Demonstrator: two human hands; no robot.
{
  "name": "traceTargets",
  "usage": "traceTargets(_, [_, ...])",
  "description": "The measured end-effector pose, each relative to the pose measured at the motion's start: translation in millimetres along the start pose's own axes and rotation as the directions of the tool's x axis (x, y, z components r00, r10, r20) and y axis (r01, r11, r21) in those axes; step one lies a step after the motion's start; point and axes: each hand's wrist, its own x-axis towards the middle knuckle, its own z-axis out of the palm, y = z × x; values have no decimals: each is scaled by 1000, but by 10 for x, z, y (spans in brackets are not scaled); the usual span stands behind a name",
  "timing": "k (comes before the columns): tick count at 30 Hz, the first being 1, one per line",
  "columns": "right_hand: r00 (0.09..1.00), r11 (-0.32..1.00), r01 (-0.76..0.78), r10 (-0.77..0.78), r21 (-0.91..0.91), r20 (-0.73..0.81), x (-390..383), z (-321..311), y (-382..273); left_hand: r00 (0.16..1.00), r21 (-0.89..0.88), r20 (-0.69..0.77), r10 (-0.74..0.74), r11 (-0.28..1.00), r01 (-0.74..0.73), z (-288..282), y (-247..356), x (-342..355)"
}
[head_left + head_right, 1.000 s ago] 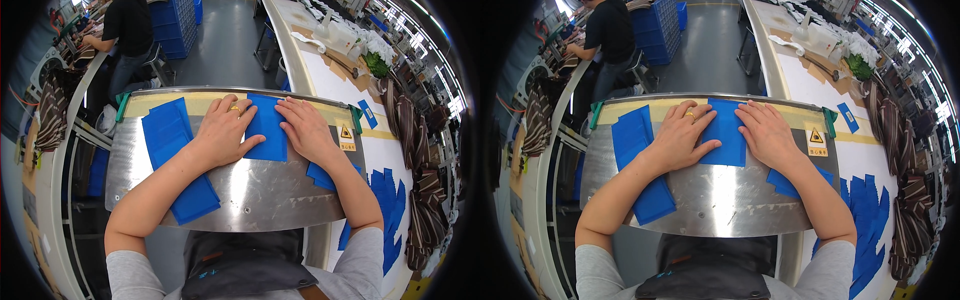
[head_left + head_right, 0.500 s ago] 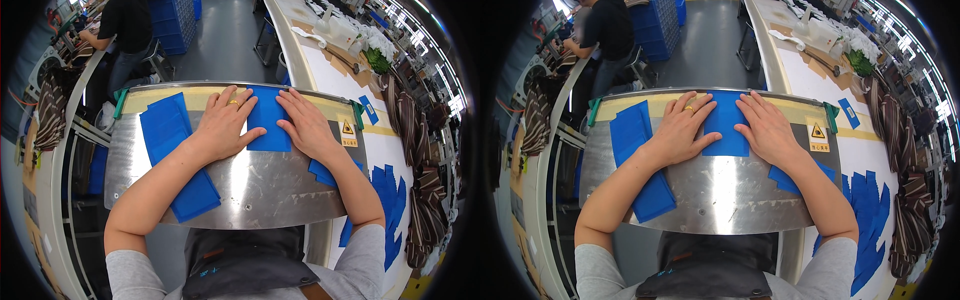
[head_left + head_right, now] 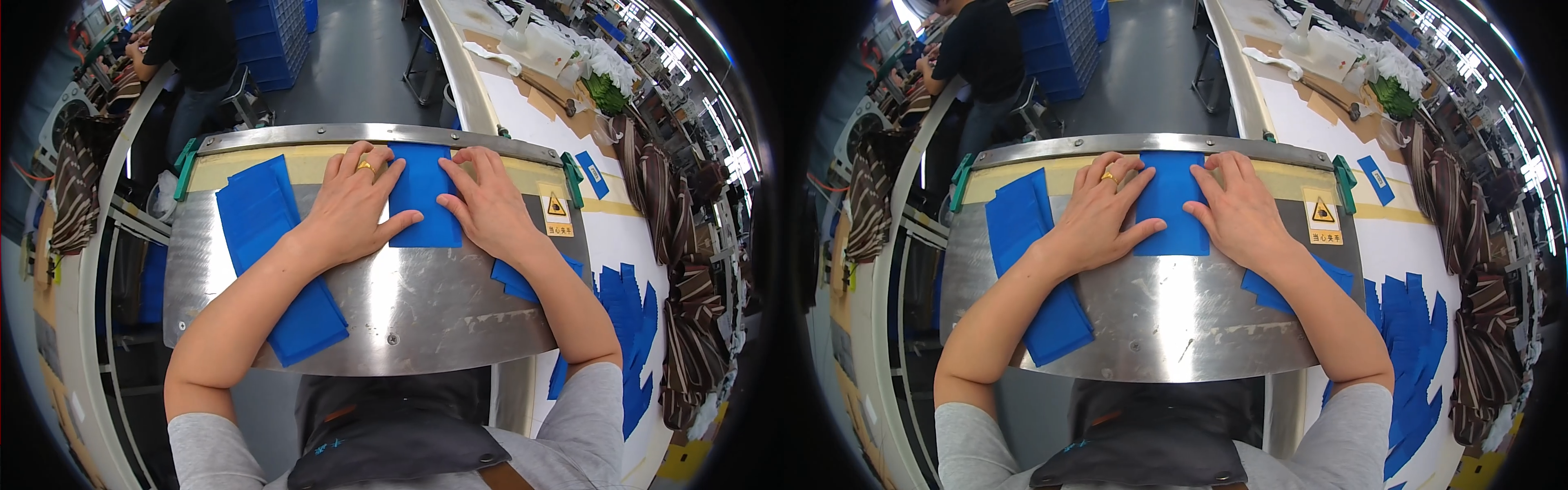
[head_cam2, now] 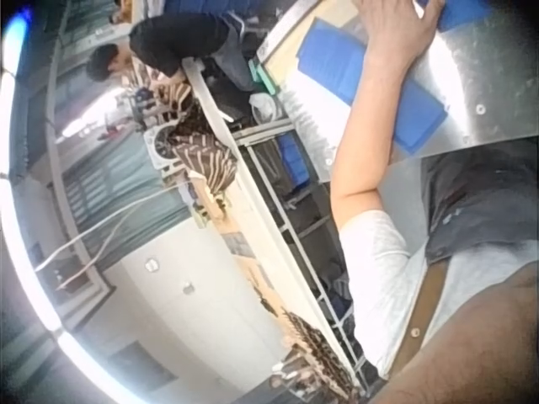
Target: The worker is folding and organizing blue fabric pieces, possibly for lining or internal bag components, using a metal folding jig at a workshop station.
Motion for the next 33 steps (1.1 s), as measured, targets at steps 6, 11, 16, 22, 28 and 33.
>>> traceTargets(6, [1000, 1000, -11, 11, 14, 20, 4, -25, -45, 1000, -35, -18, 6, 999, -7, -3, -26, -18])
traceTargets(11, [999, 999, 33, -34, -10, -31, 26, -27, -39, 990, 67, -82, 115, 992, -109, 42, -123, -46])
traceTargets(16, [985, 974, 174, -175, 148, -10, -3, -198, -110, 988, 242, 154, -19, 970, -19, -346, 158, 37])
traceTargets(22, [996, 997, 76, -77, 34, 39, 73, -193, 26, 978, 27, -182, 103, 995, -100, 30, -110, -37])
traceTargets(28, [995, 993, 97, -94, 69, -35, 47, -164, 56, 999, 87, -23, 45, 995, -43, -55, -34, -3])
traceTargets(33, [997, 997, 72, -72, -36, -2, 52, -179, 140, 992, 10, -93, 85, 996, -84, 29, -69, -22])
